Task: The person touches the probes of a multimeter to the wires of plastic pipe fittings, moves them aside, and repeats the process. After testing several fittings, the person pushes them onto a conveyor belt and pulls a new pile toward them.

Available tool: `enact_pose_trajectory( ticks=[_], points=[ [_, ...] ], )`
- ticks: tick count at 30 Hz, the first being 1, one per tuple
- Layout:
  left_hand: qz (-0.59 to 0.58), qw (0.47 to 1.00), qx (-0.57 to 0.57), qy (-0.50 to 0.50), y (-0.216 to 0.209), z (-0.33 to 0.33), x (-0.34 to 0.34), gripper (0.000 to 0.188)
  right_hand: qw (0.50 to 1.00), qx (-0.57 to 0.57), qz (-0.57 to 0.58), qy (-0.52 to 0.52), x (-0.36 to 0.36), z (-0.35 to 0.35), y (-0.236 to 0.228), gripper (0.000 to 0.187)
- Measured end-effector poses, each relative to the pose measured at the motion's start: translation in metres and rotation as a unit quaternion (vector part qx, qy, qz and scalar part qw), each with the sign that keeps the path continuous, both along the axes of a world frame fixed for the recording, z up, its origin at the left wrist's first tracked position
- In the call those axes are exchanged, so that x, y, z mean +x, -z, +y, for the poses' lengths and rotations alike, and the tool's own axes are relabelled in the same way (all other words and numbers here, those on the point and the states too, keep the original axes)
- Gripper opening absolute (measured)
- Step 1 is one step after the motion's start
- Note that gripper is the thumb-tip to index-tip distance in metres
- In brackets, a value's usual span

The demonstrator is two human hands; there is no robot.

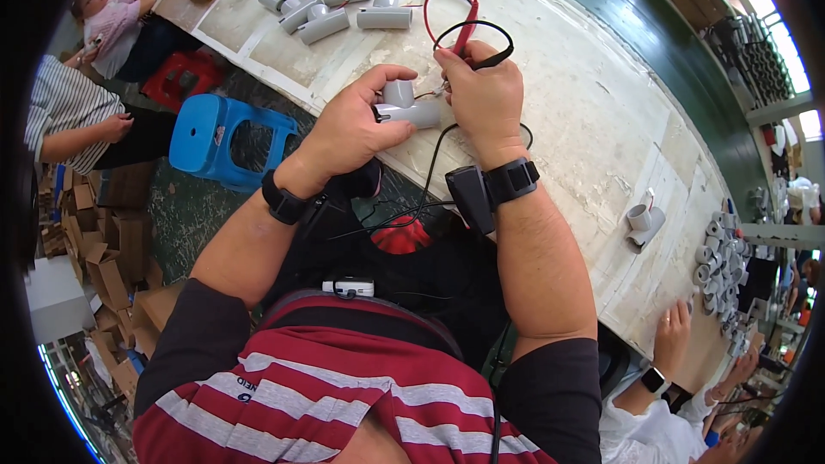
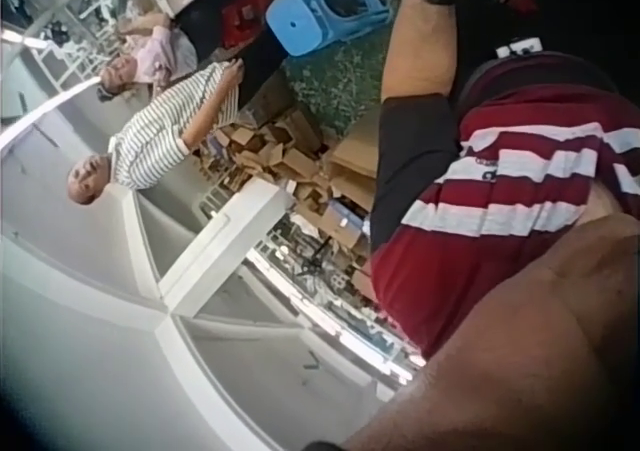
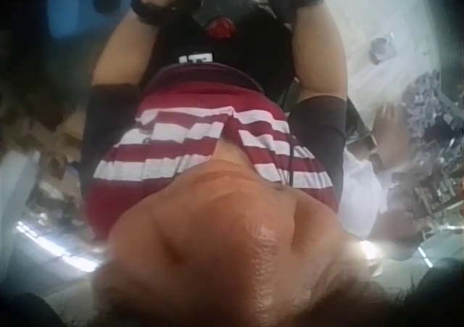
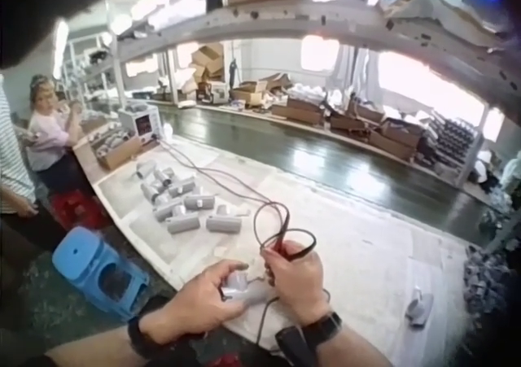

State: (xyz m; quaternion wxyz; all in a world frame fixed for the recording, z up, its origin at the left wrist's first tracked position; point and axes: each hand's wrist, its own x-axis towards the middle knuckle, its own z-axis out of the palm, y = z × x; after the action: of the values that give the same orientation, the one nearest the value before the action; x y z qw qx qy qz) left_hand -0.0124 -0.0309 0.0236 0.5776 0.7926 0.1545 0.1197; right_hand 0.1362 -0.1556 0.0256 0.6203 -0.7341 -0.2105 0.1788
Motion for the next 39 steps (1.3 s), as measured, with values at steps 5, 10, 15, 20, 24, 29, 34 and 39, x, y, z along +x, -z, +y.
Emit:
enact_pose_trajectory(
  ticks=[5,10,15,20,24,29,34,39],
  points=[
    [-0.044,0.998,0.011,-0.046,0.003,-0.005,-0.004,0.062,1.000,0.008,0.009,0.006,-0.003,0.000,0.000,0.019],
    [-0.057,0.990,0.104,-0.076,0.003,-0.001,-0.010,0.061,1.000,0.009,0.011,0.005,-0.001,0.000,0.002,0.019],
    [-0.109,0.917,0.378,-0.067,-0.004,-0.010,-0.008,0.054,1.000,0.000,-0.006,0.002,-0.001,-0.002,0.003,0.018],
    [-0.128,0.865,0.486,-0.020,0.020,0.006,0.015,0.035,0.991,0.122,-0.035,0.046,0.019,-0.010,-0.006,0.020],
    [-0.173,0.803,0.566,-0.076,0.000,0.017,0.035,0.019,0.956,0.268,0.001,0.120,0.052,-0.047,-0.034,0.022],
    [-0.142,0.901,0.398,0.091,-0.014,-0.056,0.063,0.029,0.960,0.242,0.030,0.137,0.069,-0.069,-0.037,0.023],
    [-0.087,0.915,0.364,0.153,-0.002,-0.120,0.102,0.043,0.963,0.223,0.004,0.151,0.072,-0.076,-0.032,0.018],
    [0.041,0.807,0.458,0.370,0.011,-0.097,0.116,0.069,0.941,0.088,-0.282,0.167,0.066,-0.054,-0.017,0.021]
  ],
)
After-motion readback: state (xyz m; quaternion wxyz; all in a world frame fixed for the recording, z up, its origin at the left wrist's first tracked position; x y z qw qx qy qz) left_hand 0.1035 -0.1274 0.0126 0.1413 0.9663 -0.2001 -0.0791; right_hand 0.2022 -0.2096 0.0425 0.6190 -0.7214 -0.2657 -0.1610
